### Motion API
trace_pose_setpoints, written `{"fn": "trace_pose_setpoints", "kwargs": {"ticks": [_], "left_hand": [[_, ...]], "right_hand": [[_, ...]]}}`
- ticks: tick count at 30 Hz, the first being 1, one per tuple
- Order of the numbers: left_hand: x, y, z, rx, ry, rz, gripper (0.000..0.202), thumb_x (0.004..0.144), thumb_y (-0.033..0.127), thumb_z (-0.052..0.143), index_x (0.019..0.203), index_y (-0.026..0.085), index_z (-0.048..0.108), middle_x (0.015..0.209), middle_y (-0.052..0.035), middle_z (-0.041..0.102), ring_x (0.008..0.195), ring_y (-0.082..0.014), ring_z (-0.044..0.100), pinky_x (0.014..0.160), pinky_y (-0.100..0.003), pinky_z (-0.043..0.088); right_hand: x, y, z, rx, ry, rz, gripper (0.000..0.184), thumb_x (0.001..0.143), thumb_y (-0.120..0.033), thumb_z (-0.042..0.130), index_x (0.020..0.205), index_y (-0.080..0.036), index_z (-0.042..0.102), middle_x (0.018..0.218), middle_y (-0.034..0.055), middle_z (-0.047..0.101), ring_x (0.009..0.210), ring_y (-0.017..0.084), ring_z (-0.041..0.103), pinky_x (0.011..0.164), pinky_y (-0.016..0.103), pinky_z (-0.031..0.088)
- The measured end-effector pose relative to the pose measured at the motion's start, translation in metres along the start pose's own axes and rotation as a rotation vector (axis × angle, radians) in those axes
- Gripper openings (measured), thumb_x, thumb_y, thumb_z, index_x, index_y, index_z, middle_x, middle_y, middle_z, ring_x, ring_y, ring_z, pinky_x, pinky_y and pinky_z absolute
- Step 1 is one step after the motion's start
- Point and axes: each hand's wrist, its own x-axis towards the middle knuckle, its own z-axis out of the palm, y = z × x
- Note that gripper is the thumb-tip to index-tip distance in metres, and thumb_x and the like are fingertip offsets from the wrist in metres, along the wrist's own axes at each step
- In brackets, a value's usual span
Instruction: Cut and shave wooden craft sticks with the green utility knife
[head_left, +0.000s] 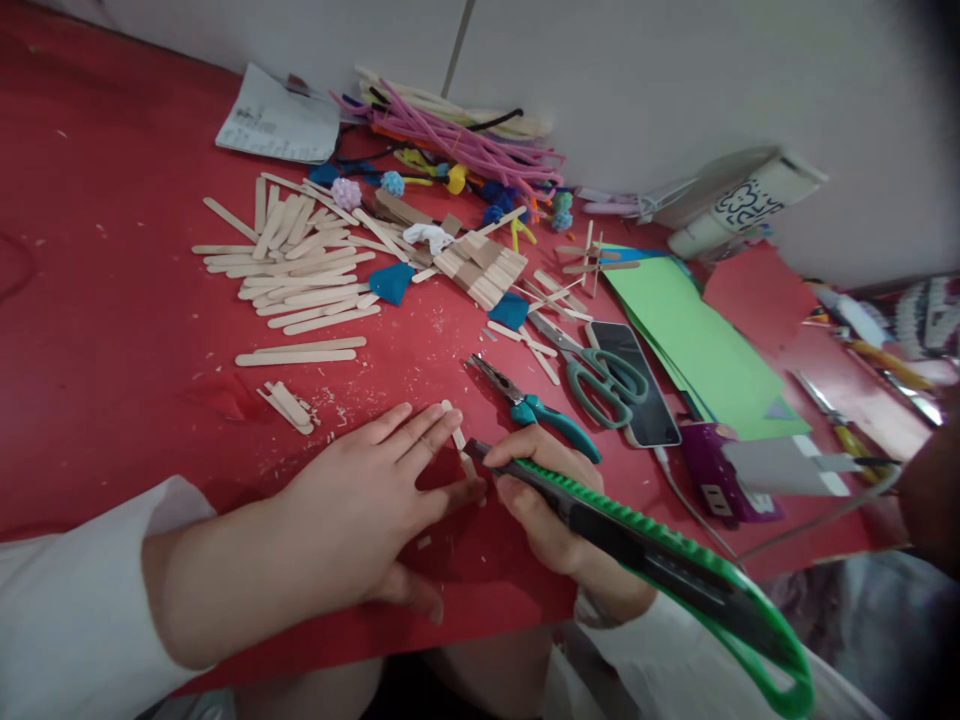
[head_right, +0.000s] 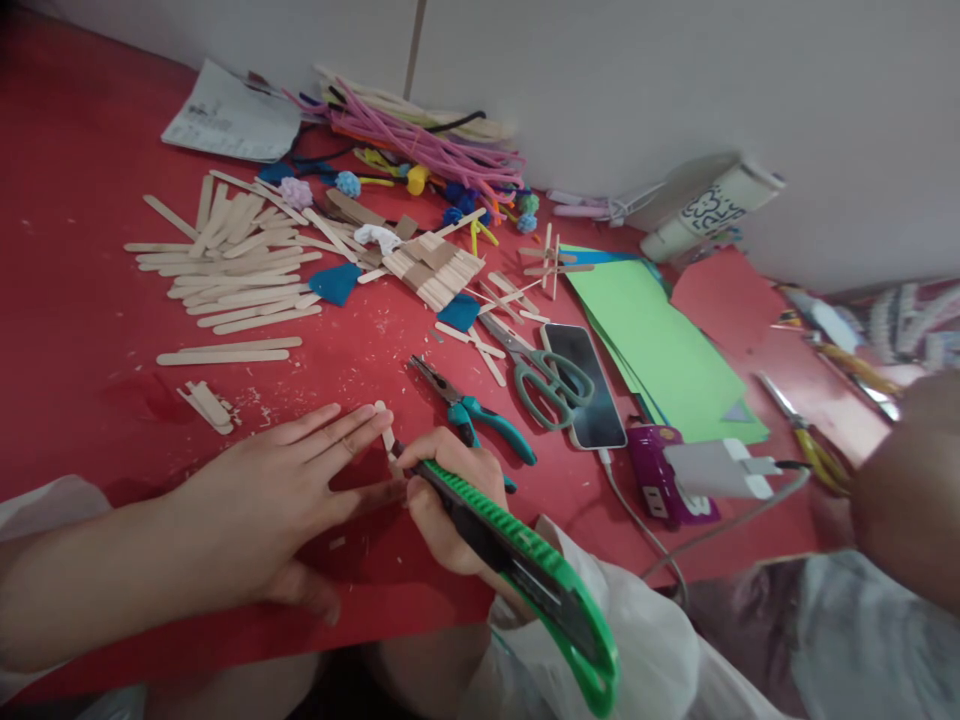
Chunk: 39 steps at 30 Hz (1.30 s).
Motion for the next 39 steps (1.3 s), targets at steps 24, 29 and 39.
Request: {"fn": "trace_pose_setpoints", "kwargs": {"ticks": [24,29,39], "left_hand": [[0.0008,0.0006,-0.0011,-0.001,-0.047,-0.018,0.086,0.058,0.074,0.059,0.128,0.024,0.053,0.144,-0.0198,0.032,0.133,-0.0366,0.032,0.105,-0.049,0.029],[0.0008,-0.0001,-0.0008,-0.019,-0.024,-0.013,0.085,0.058,0.073,0.06,0.127,0.024,0.054,0.145,-0.0175,0.033,0.133,-0.0351,0.031,0.107,-0.048,0.025],[-0.0005,-0.0005,0.0013,0.015,0.001,-0.004,0.086,0.059,0.076,0.057,0.127,0.024,0.053,0.143,-0.0194,0.036,0.132,-0.036,0.034,0.105,-0.048,0.028]], "right_hand": [[0.0015,-0.002,-0.0008,0.008,-0.005,0.026,0.011,0.076,-0.015,0.044,0.074,-0.022,0.052,0.057,-0.0048,0.059,0.046,0.01,0.054,0.044,0.022,0.041],[0.0014,-0.0022,-0.0018,0.008,-0.024,0.018,0.011,0.076,-0.014,0.044,0.074,-0.022,0.052,0.058,-0.0048,0.059,0.047,0.01,0.054,0.045,0.021,0.041],[0.0011,0.0022,0.0004,-0.047,-0.068,-0.025,0.012,0.075,-0.012,0.043,0.077,-0.022,0.051,0.06,-0.0048,0.058,0.047,0.008,0.052,0.047,0.02,0.041]]}}
